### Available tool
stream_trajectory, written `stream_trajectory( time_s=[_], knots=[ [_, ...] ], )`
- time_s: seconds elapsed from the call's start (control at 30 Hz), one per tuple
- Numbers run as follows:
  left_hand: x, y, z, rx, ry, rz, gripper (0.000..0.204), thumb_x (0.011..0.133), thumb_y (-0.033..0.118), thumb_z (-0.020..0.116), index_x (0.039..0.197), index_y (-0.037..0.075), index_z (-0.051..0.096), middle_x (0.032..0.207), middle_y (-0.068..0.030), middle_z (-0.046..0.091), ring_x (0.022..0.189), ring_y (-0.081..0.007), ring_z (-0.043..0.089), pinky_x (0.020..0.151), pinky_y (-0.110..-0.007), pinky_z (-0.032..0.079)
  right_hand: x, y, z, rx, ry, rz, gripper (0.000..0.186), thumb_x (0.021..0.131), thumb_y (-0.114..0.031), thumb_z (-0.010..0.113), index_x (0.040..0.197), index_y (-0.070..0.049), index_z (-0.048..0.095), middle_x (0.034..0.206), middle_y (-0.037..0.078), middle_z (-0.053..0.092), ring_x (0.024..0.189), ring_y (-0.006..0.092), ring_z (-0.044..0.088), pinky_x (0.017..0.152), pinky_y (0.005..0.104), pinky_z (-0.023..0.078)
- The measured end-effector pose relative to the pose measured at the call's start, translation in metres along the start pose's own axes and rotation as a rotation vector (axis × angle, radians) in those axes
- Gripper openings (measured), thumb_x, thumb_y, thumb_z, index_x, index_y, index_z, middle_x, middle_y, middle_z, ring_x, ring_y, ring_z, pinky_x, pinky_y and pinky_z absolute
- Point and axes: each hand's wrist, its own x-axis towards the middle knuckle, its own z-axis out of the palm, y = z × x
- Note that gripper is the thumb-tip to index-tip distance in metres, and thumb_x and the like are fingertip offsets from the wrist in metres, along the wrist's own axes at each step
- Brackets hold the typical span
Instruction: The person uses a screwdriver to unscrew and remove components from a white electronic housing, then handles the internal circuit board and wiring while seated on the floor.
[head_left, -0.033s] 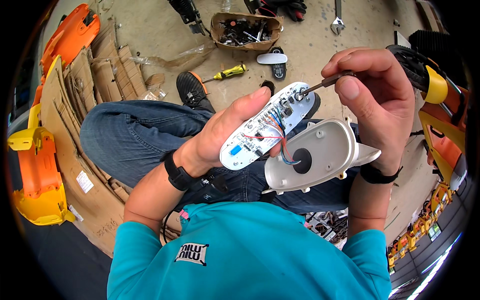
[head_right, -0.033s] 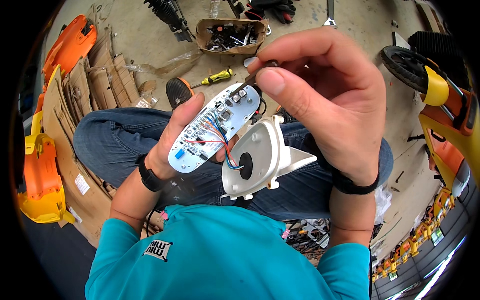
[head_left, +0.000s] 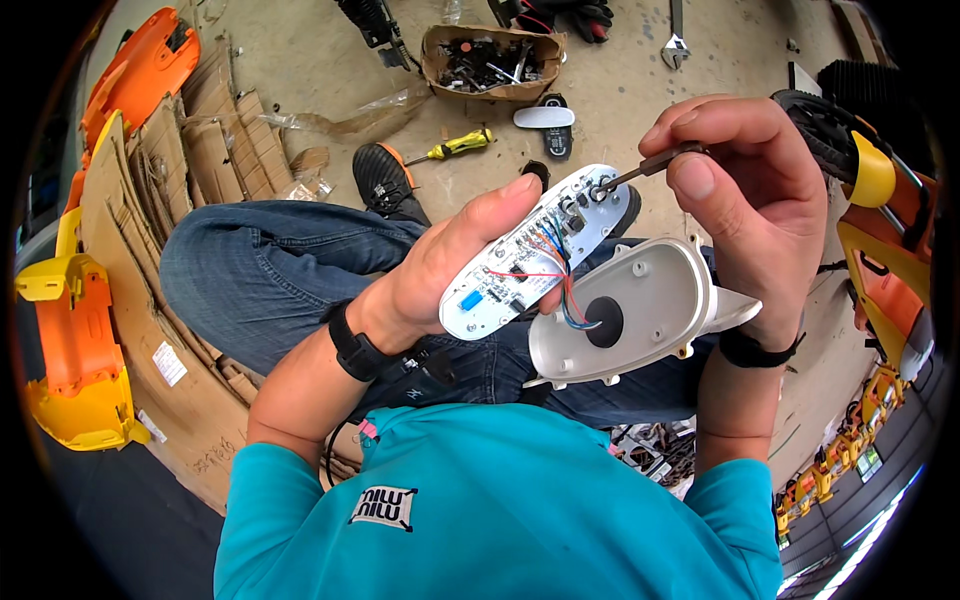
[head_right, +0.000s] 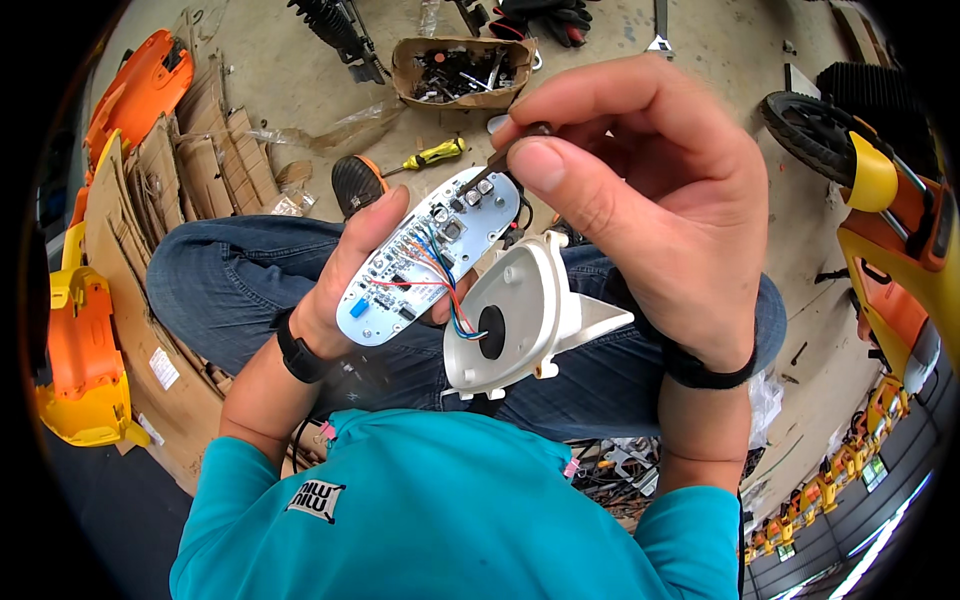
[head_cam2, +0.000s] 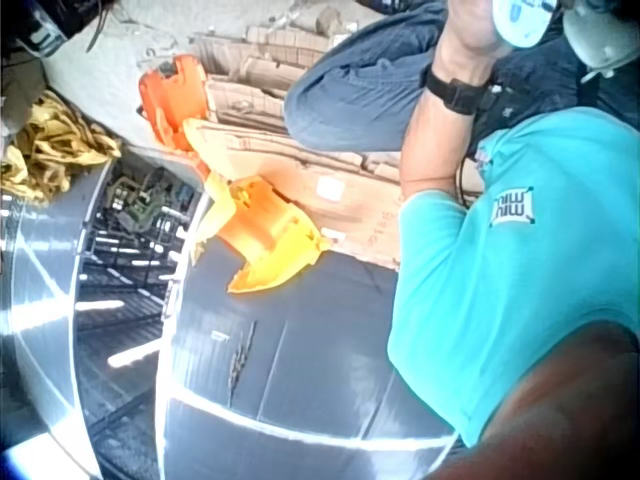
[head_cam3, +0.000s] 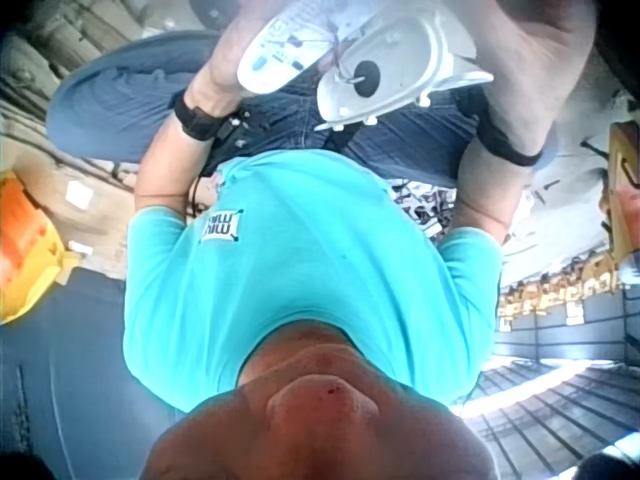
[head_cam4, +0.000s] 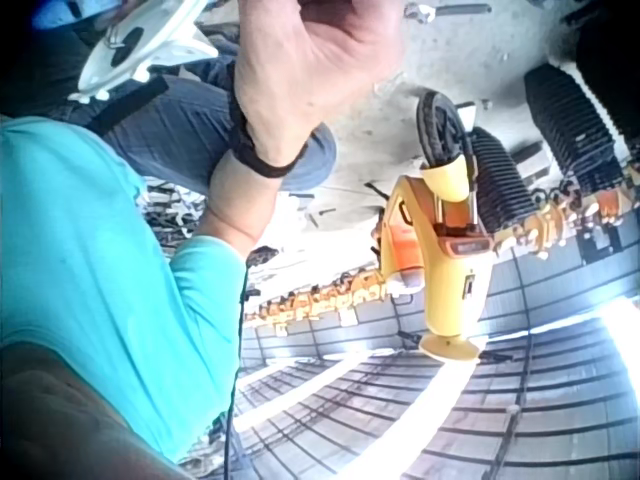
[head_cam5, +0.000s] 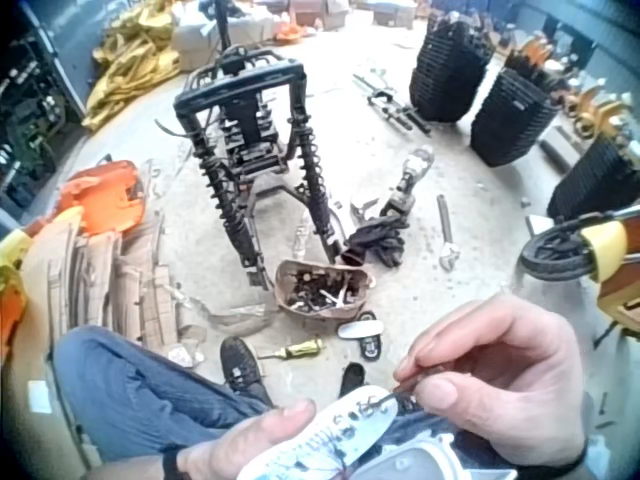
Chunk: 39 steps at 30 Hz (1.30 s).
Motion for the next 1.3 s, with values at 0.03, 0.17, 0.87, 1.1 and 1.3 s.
stream_trajectory(
  time_s=[0.03, 0.17, 0.87, 1.1, 1.3],
  knots=[
    [0.0, 0.0, 0.0, 0.001, -0.005, 0.005, 0.056, 0.099, 0.047, 0.03, 0.103, 0.001, 0.062, 0.076, -0.0078, 0.067, 0.064, -0.0096, 0.062, 0.058, -0.021, 0.049, 0.0, 0.001, 0.001, -0.008, -0.009, -0.004, 0.019, 0.081, -0.006, 0.067, 0.095, 0.0, 0.058, 0.093, 0.013, 0.062, 0.087, 0.0185, 0.061, 0.077, 0.0265, 0.048],
    [-0.001, -0.001, -0.001, -0.029, -0.01, -0.014, 0.056, 0.099, 0.046, 0.03, 0.102, 0.001, 0.062, 0.076, -0.0083, 0.067, 0.065, -0.0102, 0.062, 0.059, -0.022, 0.049, -0.001, 0.001, 0.006, 0.046, -0.001, 0.008, 0.018, 0.081, -0.006, 0.067, 0.095, 0.0, 0.058, 0.093, 0.013, 0.062, 0.088, 0.0189, 0.061, 0.077, 0.0275, 0.048],
    [-0.003, 0.0, 0.006, 0.048, 0.011, -0.007, 0.052, 0.099, 0.044, 0.033, 0.09, 0.001, 0.062, 0.073, -0.0082, 0.064, 0.066, -0.0116, 0.06, 0.061, -0.023, 0.046, -0.002, 0.004, 0.011, 0.057, -0.074, 0.065, 0.018, 0.078, -0.002, 0.069, 0.093, 0.002, 0.059, 0.09, 0.014, 0.062, 0.083, 0.0182, 0.06, 0.076, 0.0278, 0.049],
    [-0.003, 0.0, 0.004, 0.061, -0.018, -0.01, 0.054, 0.099, 0.044, 0.033, 0.088, 0.001, 0.063, 0.073, -0.0087, 0.064, 0.066, -0.0127, 0.06, 0.062, -0.024, 0.047, -0.001, 0.006, 0.01, 0.009, -0.125, 0.048, 0.018, 0.079, -0.003, 0.069, 0.093, 0.002, 0.06, 0.089, 0.014, 0.062, 0.082, 0.0182, 0.06, 0.074, 0.0275, 0.049],
    [-0.003, 0.0, 0.005, 0.088, -0.007, -0.001, 0.055, 0.099, 0.045, 0.033, 0.086, 0.001, 0.063, 0.073, -0.0085, 0.064, 0.066, -0.0128, 0.06, 0.062, -0.024, 0.047, -0.001, 0.007, 0.011, 0.004, -0.132, 0.05, 0.018, 0.079, -0.004, 0.07, 0.092, 0.002, 0.06, 0.088, 0.014, 0.062, 0.081, 0.0177, 0.06, 0.073, 0.0268, 0.048]
  ],
)
